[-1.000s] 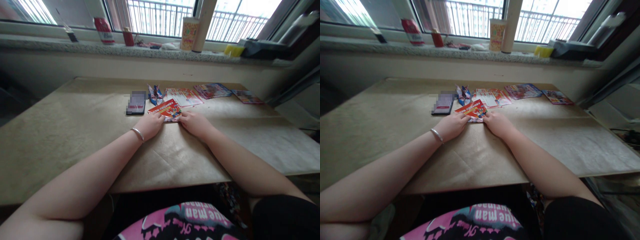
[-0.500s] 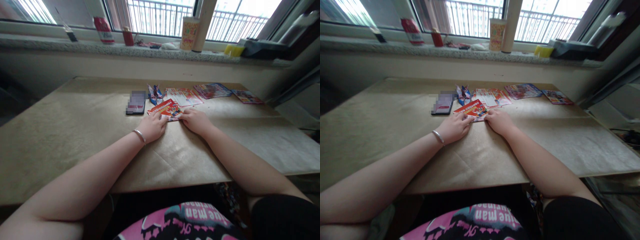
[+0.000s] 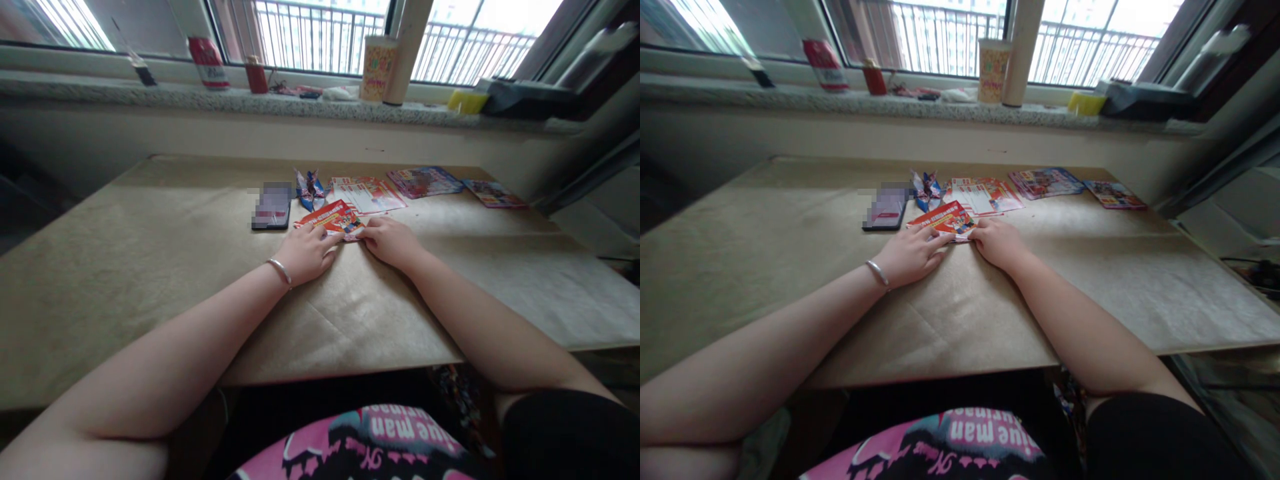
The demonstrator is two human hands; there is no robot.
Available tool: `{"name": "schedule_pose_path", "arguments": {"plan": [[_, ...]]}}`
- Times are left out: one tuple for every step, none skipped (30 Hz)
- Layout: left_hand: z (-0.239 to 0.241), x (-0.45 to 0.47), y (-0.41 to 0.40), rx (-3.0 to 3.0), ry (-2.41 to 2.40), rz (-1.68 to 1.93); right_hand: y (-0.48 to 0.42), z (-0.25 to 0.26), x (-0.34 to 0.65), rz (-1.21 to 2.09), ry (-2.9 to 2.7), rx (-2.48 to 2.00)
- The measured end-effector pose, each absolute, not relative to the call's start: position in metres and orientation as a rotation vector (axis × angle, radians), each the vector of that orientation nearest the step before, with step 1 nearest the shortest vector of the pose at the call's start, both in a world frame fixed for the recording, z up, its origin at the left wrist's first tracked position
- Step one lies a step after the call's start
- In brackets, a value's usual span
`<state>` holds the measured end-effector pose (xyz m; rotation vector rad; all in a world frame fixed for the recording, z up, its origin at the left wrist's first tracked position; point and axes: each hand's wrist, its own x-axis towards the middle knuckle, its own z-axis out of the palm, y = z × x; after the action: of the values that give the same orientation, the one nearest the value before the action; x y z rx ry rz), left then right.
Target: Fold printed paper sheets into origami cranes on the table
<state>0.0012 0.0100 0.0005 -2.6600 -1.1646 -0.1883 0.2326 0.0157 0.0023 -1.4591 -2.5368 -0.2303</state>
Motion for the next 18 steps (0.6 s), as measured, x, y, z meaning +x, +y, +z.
{"name": "schedule_pose_path", "arguments": {"plan": [[0.001, 0.002, 0.010, -2.660, -1.173, -0.179, 0.016, 0.002, 0.233, -0.217, -2.530, -1.462], [0.002, 0.002, 0.009, -2.660, -1.184, -0.169, 0.016, 0.002, 0.234, -0.194, -2.519, -1.462], [0.003, 0.003, 0.009, -2.658, -1.198, -0.160, 0.017, 0.002, 0.235, -0.161, -2.504, -1.459], [0.004, 0.003, 0.008, -2.655, -1.211, -0.153, 0.018, 0.001, 0.237, -0.122, -2.485, -1.457], [0.005, 0.004, 0.008, -2.653, -1.224, -0.145, 0.019, 0.001, 0.238, -0.086, -2.464, -1.455], [0.005, 0.004, 0.007, -2.652, -1.235, -0.137, 0.020, 0.000, 0.240, -0.056, -2.447, -1.452], [0.005, 0.004, 0.007, -2.651, -1.245, -0.131, 0.021, 0.000, 0.241, -0.035, -2.439, -1.445], [0.005, 0.005, 0.006, -2.651, -1.251, -0.130, 0.022, -0.001, 0.242, -0.024, -2.434, -1.436], [0.004, 0.005, 0.006, -2.650, -1.257, -0.135, 0.022, -0.001, 0.243, -0.021, -2.433, -1.426], [0.002, 0.005, 0.007, -2.649, -1.263, -0.149, 0.023, -0.001, 0.243, -0.019, -2.437, -1.413], [0.001, 0.005, 0.007, -2.647, -1.266, -0.171, 0.023, -0.002, 0.243, -0.016, -2.443, -1.400], [-0.001, 0.005, 0.008, -2.652, -1.256, -0.197, 0.024, -0.002, 0.243, -0.012, -2.445, -1.392], [-0.002, 0.004, 0.009, -2.664, -1.237, -0.222, 0.024, -0.003, 0.243, -0.006, -2.440, -1.387], [-0.003, 0.004, 0.010, -2.689, -1.193, -0.242, 0.024, -0.003, 0.243, 0.002, -2.432, -1.383], [-0.004, 0.004, 0.011, -2.721, -1.143, -0.249, 0.024, -0.004, 0.242, 0.011, -2.423, -1.377], [-0.005, 0.004, 0.013, -2.751, -1.101, -0.248, 0.025, -0.004, 0.242, 0.020, -2.411, -1.369], [-0.005, 0.004, 0.013, -2.777, -1.073, -0.239, 0.025, -0.005, 0.243, 0.028, -2.400, -1.360], [-0.005, 0.004, 0.014, -2.794, -1.064, -0.228, 0.026, -0.006, 0.243, 0.036, -2.391, -1.350]]}}
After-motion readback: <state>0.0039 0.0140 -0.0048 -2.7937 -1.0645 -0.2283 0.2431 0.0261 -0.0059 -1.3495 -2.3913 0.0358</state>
